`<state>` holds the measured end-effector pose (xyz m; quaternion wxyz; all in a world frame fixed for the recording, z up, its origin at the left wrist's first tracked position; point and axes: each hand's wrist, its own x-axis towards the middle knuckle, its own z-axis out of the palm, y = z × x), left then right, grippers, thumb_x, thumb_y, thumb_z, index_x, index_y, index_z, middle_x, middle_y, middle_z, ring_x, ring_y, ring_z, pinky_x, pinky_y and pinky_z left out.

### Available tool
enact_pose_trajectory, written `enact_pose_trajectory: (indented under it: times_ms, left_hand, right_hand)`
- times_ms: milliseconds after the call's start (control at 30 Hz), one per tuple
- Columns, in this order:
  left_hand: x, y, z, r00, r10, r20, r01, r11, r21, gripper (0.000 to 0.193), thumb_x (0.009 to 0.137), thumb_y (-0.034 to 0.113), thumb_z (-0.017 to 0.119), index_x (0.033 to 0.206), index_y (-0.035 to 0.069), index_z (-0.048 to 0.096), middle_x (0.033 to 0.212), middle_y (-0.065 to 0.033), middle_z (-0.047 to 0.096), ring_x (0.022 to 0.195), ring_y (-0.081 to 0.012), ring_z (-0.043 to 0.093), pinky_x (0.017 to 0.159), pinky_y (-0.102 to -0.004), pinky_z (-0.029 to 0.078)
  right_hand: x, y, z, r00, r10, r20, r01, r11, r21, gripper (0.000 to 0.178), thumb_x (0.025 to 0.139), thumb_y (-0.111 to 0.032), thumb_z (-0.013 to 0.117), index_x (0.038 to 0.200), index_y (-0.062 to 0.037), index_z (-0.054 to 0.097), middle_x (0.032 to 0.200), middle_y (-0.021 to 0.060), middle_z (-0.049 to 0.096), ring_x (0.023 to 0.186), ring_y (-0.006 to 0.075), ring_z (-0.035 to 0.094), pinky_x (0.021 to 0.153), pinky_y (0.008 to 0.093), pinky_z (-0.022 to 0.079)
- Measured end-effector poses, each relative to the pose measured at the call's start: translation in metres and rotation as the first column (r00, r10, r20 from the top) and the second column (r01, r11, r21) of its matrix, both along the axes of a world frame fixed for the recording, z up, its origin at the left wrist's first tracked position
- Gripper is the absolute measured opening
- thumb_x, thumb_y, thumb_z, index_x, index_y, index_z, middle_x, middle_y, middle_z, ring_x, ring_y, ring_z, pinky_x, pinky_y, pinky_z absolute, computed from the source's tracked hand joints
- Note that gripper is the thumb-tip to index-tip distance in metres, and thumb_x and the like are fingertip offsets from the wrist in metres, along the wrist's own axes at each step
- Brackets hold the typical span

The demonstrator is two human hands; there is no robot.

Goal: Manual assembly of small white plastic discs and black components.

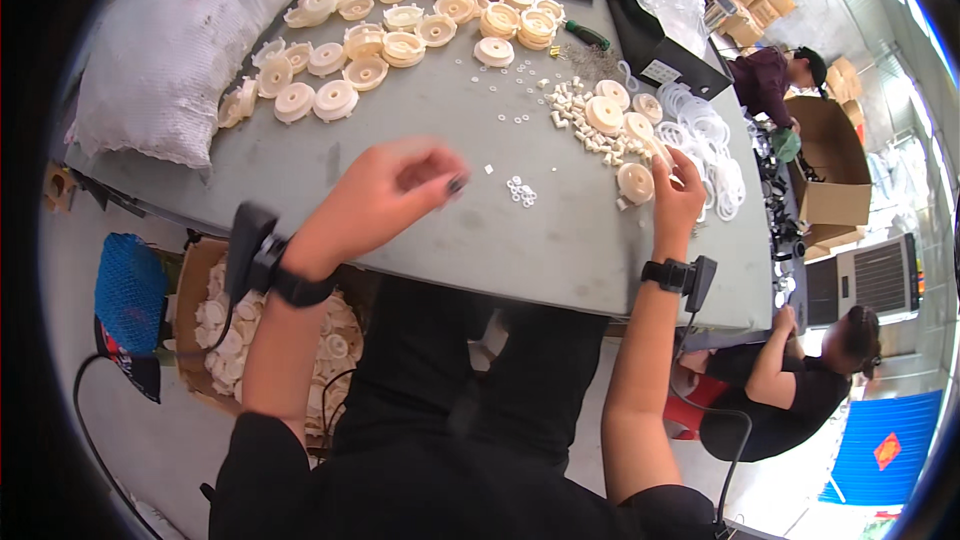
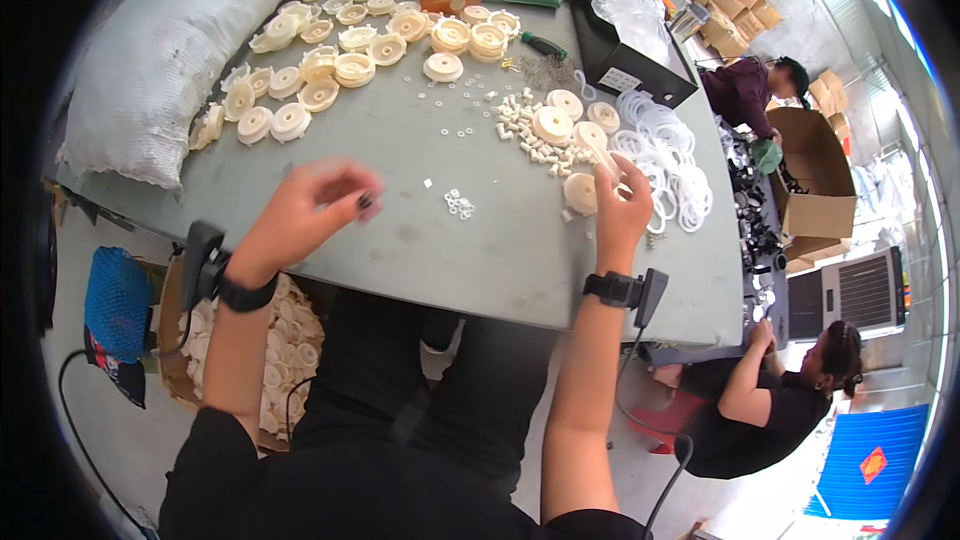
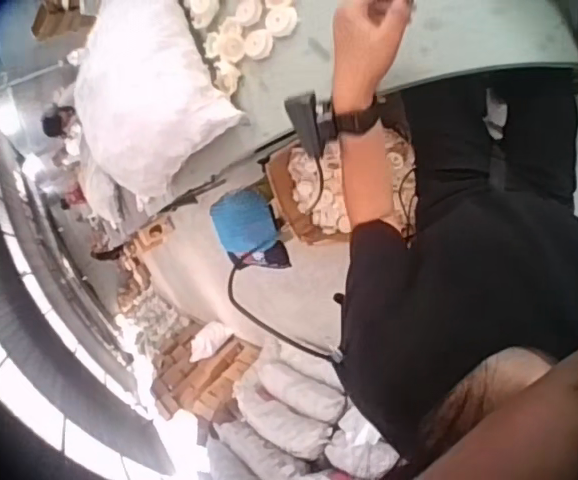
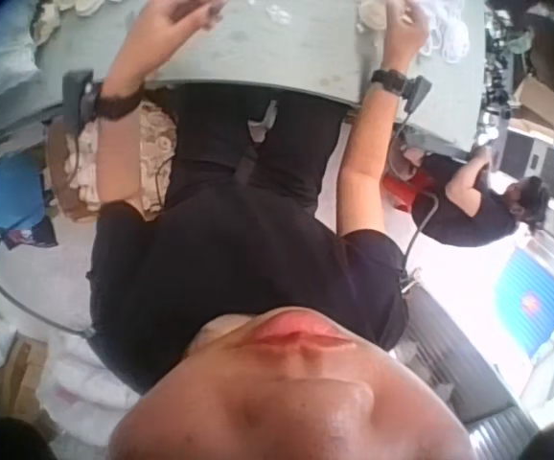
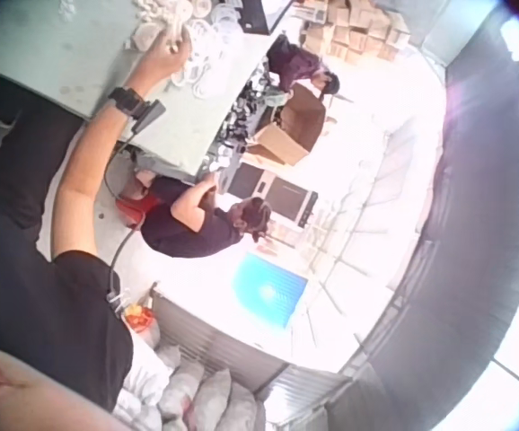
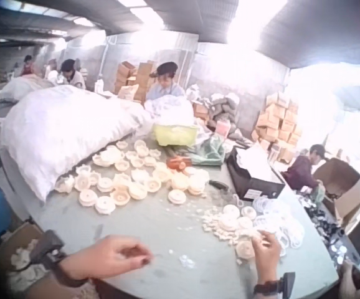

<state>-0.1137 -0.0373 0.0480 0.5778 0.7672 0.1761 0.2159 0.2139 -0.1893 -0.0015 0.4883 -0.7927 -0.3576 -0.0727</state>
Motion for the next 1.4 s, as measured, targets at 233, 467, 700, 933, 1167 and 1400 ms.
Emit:
enact_pose_trajectory:
  times_ms: [233,467,700,933,1167,1400]
  left_hand:
    - [0.118,-0.009,-0.018,0.967,-0.007,0.255,0.072,0.966,-0.246,0.045,0.088,0.021,0.055,0.126,0.007,0.038,0.102,-0.0101,0.058,0.077,-0.0150,0.061,0.067,-0.0250,0.049]
    - [0.117,0.068,-0.058,0.991,-0.011,0.132,0.052,0.948,-0.314,0.042,0.086,0.012,0.052,0.126,0.009,0.039,0.097,-0.0100,0.060,0.074,-0.0127,0.062,0.049,-0.0210,0.048]
    - [0.110,0.085,-0.059,0.991,0.130,-0.001,-0.130,0.990,-0.060,0.036,0.079,0.016,0.061,0.112,0.007,0.050,0.086,-0.0082,0.062,0.070,-0.0117,0.061,0.047,-0.0228,0.045]
    - [0.106,0.074,-0.046,0.803,0.461,-0.377,-0.178,0.790,0.586,0.048,0.078,0.045,0.058,0.109,0.008,0.056,0.090,-0.0117,0.061,0.081,-0.0288,0.060,0.071,-0.0392,0.048]
    - [0.095,0.072,-0.053,0.773,0.572,-0.274,-0.176,0.610,0.773,0.056,0.071,0.052,0.063,0.109,0.011,0.058,0.102,-0.0108,0.054,0.093,-0.0265,0.057,0.077,-0.0379,0.046]
    - [0.104,0.074,-0.055,0.971,0.167,-0.169,-0.084,0.906,0.415,0.049,0.078,0.040,0.062,0.113,0.008,0.054,0.105,-0.0092,0.056,0.093,-0.0243,0.058,0.075,-0.0346,0.047]
  right_hand:
    - [-0.086,0.034,0.014,0.885,0.404,0.231,-0.449,0.873,0.190,0.031,0.069,-0.001,0.067,0.099,-0.0030,0.060,0.109,0.0109,0.059,0.105,0.0249,0.053,0.091,0.0348,0.040]
    - [-0.062,0.055,0.013,0.870,0.445,-0.211,-0.429,0.895,0.122,0.015,0.077,-0.009,0.065,0.089,-0.0001,0.064,0.080,0.0059,0.066,0.076,0.0110,0.060,0.070,0.0237,0.047]
    - [-0.032,0.029,0.039,0.908,0.346,-0.236,-0.418,0.743,-0.523,0.024,0.070,-0.011,0.070,0.091,-0.0017,0.063,0.065,-0.0003,0.054,0.060,0.0092,0.050,0.056,0.0242,0.041]
    - [-0.041,0.038,0.021,0.942,0.333,0.042,-0.220,0.706,-0.673,0.018,0.073,-0.018,0.067,0.089,-0.0125,0.063,0.065,0.0049,0.054,0.060,0.0241,0.054,0.056,0.0348,0.041]
    - [-0.041,0.046,0.026,0.923,0.365,-0.119,-0.369,0.757,-0.539,0.015,0.075,-0.014,0.065,0.083,-0.0020,0.059,0.072,0.0049,0.062,0.063,0.0155,0.058,0.059,0.0279,0.045]
    - [-0.054,0.072,0.038,0.758,0.490,-0.430,-0.585,0.802,-0.120,0.013,0.085,-0.009,0.056,0.092,0.0017,0.055,0.085,0.0105,0.066,0.073,0.0133,0.061,0.064,0.0237,0.048]
